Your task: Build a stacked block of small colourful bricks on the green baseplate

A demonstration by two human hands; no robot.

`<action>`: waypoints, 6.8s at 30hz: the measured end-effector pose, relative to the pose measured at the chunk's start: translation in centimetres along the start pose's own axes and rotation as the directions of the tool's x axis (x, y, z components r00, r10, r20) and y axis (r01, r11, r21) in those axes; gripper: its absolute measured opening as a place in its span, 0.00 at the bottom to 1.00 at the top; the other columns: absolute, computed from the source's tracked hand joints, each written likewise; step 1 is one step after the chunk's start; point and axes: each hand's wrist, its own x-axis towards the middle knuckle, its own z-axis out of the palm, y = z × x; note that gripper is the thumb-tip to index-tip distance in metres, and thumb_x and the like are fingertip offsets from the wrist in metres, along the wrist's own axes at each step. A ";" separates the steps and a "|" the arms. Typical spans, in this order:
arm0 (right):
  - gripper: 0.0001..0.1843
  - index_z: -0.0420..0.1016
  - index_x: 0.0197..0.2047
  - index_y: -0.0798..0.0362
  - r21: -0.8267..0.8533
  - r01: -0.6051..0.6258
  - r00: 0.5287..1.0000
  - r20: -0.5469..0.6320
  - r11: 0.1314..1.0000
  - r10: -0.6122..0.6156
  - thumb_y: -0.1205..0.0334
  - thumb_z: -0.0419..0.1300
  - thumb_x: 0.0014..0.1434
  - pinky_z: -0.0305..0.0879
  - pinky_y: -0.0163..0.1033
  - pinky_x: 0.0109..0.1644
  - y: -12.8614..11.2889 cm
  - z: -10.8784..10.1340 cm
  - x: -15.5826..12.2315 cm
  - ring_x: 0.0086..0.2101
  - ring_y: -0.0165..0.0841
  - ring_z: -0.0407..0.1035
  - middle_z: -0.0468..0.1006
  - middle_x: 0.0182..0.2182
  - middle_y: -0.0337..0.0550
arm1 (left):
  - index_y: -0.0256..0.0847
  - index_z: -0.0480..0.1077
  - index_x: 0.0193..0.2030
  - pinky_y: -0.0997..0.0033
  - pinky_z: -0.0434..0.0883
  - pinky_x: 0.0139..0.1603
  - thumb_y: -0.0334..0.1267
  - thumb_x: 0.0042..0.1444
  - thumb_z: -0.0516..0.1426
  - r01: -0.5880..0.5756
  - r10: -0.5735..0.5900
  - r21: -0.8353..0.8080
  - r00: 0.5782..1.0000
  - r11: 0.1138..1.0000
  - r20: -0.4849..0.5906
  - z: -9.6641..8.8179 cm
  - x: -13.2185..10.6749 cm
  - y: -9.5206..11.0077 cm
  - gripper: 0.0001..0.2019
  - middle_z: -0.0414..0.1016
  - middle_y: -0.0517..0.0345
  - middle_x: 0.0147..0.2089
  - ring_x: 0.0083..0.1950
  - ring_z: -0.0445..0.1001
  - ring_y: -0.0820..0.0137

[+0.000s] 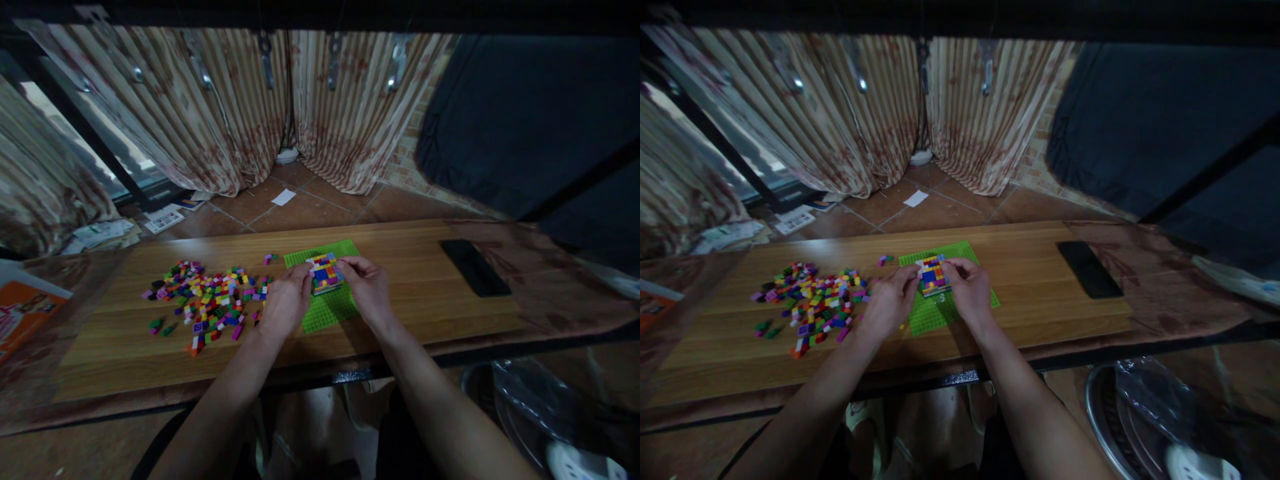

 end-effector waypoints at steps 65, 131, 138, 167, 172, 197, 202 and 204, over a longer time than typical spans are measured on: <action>0.09 0.80 0.31 0.52 -0.051 0.002 1.000 0.014 0.999 -0.001 0.56 0.65 0.48 0.68 0.38 0.37 -0.1 0.1 -0.1 0.29 0.32 0.72 0.81 0.28 0.40 | 0.40 0.69 0.41 0.71 0.70 0.34 0.32 0.61 0.52 -0.023 0.009 0.173 0.997 0.985 0.077 -0.7 0.4 0.1 0.05 0.78 0.52 0.37 0.33 0.78 0.66; 0.08 0.80 0.38 0.47 -0.191 0.432 0.875 0.328 0.882 -0.357 0.65 0.60 0.56 0.69 0.38 0.43 -1.1 1.0 -2.2 0.38 0.32 0.73 0.79 0.36 0.39 | 0.36 0.75 0.28 0.77 0.62 0.27 0.47 0.45 0.65 0.403 -0.298 -0.851 0.903 0.336 0.310 -1.8 -0.2 1.9 0.14 0.70 0.64 0.21 0.24 0.64 0.78; 0.08 0.78 0.39 0.47 -0.194 0.406 0.887 0.319 0.893 -0.334 0.63 0.61 0.56 0.69 0.39 0.42 -1.2 1.0 -2.3 0.36 0.32 0.73 0.79 0.36 0.39 | 0.36 0.75 0.29 0.76 0.62 0.27 0.47 0.49 0.62 0.423 -0.287 -0.838 0.897 0.345 0.335 -2.0 -0.1 2.1 0.14 0.70 0.62 0.22 0.24 0.65 0.77; 0.08 0.80 0.37 0.48 -0.337 0.420 0.905 0.221 0.843 -0.363 0.62 0.58 0.59 0.69 0.40 0.41 -1.1 0.5 -1.5 0.36 0.34 0.73 0.78 0.35 0.42 | 0.35 0.73 0.27 0.79 0.60 0.19 0.46 0.40 0.67 0.596 -0.508 -0.769 0.748 0.230 0.428 -1.1 0.0 0.0 0.16 0.71 0.62 0.24 0.19 0.64 0.80; 0.10 0.80 0.36 0.51 -0.366 0.265 0.961 0.021 0.892 -0.276 0.60 0.58 0.57 0.68 0.41 0.40 0.1 0.0 -0.6 0.34 0.35 0.73 0.79 0.33 0.44 | 0.35 0.73 0.26 0.80 0.60 0.18 0.47 0.40 0.67 0.589 -0.527 -0.769 0.748 0.248 0.404 -0.9 0.1 0.3 0.16 0.72 0.61 0.23 0.19 0.64 0.80; 0.09 0.81 0.35 0.50 -0.254 0.091 0.996 0.007 0.963 -0.092 0.59 0.61 0.53 0.68 0.44 0.46 2.3 0.0 0.2 0.37 0.36 0.74 0.81 0.36 0.44 | 0.36 0.72 0.23 0.79 0.59 0.19 0.50 0.36 0.68 0.563 -0.639 -0.777 0.714 0.283 0.285 0.9 0.9 0.9 0.18 0.66 0.66 0.17 0.17 0.61 0.80; 0.09 0.81 0.36 0.51 -0.276 0.082 0.996 0.007 0.958 -0.083 0.60 0.60 0.54 0.68 0.43 0.46 2.1 0.0 0.2 0.36 0.35 0.73 0.81 0.37 0.44 | 0.35 0.72 0.24 0.79 0.59 0.18 0.50 0.39 0.67 0.582 -0.630 -0.751 0.718 0.311 0.295 0.6 0.9 0.9 0.18 0.68 0.64 0.19 0.17 0.61 0.80; 0.09 0.81 0.36 0.52 -0.288 0.080 0.997 0.014 0.954 -0.079 0.60 0.60 0.54 0.68 0.43 0.46 2.0 -0.1 0.2 0.37 0.35 0.73 0.81 0.37 0.44 | 0.35 0.72 0.24 0.79 0.59 0.18 0.49 0.41 0.66 0.592 -0.634 -0.733 0.717 0.336 0.288 0.5 0.9 1.0 0.16 0.69 0.64 0.19 0.17 0.62 0.79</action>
